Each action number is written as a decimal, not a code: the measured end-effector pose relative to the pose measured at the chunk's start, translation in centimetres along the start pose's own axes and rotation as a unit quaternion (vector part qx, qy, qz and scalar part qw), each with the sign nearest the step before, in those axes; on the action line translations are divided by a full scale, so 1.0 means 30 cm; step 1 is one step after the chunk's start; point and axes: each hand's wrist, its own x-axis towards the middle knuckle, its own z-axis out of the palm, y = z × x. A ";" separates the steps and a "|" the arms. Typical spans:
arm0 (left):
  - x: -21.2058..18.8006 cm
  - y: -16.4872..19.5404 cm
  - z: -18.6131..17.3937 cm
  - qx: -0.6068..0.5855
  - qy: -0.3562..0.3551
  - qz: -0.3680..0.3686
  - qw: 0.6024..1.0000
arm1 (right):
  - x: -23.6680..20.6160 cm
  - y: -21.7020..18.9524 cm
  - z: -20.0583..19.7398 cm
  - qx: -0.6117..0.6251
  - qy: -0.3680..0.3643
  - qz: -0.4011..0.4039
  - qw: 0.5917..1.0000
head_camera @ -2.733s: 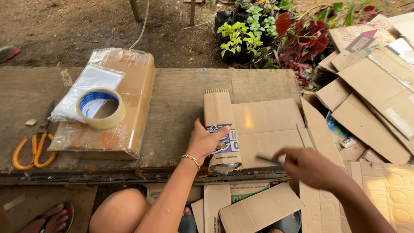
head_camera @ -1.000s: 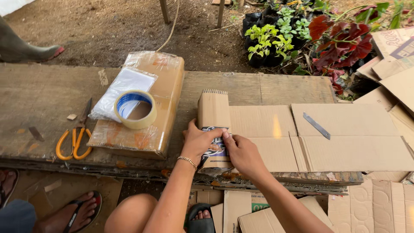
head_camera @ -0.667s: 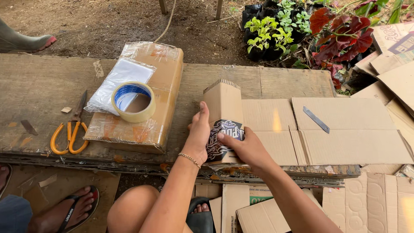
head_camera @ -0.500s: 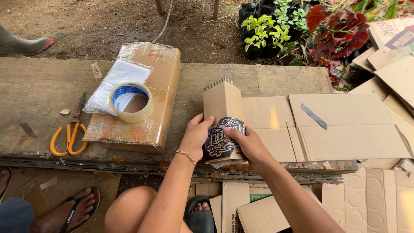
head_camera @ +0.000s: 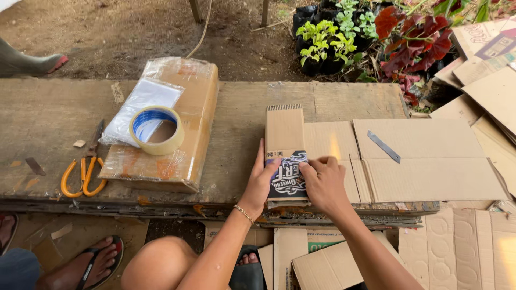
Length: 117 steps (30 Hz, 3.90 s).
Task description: The person folds a flat cardboard sheet into a small rectangular box on a wooden table. They use a metal blade to crease the folds and then secure the box with clear packing tape.
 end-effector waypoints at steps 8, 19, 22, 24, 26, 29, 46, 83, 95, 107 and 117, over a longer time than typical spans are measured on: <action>-0.002 -0.022 0.050 0.022 0.003 -0.009 1.000 | -0.009 0.019 -0.043 0.239 -0.112 0.177 0.948; -0.002 -0.025 0.046 0.028 0.017 -0.006 0.999 | 0.024 0.012 0.019 0.495 -0.098 -0.008 0.863; 0.019 -0.049 0.006 0.077 0.013 0.064 0.995 | 0.027 0.004 0.031 0.606 -0.121 0.075 0.783; 0.050 -0.047 -0.027 0.102 0.013 0.102 0.989 | 0.035 -0.002 0.037 0.617 -0.109 0.057 0.778; 0.076 -0.044 -0.044 0.122 0.022 0.119 0.985 | 0.047 -0.008 0.042 0.623 -0.088 0.034 0.777; 0.094 -0.058 -0.040 0.091 0.009 0.145 0.985 | 0.069 -0.014 0.060 0.629 -0.074 0.005 0.774; 0.095 -0.082 -0.025 0.019 0.017 0.106 0.994 | 0.098 -0.025 0.047 0.574 -0.148 0.042 0.804; 0.077 -0.039 0.020 -0.029 0.029 0.062 0.997 | 0.105 0.016 0.018 0.553 -0.129 0.033 0.822; 0.103 -0.072 -0.038 0.024 -0.020 0.080 0.996 | 0.114 -0.016 0.061 0.595 -0.124 0.100 0.788; 0.101 -0.066 -0.017 -0.018 -0.003 0.065 0.998 | 0.094 -0.044 0.045 0.611 -0.108 0.117 0.776; 0.102 0.018 0.010 -0.005 -0.034 0.001 0.999 | 0.103 -0.013 0.051 0.605 -0.136 0.128 0.774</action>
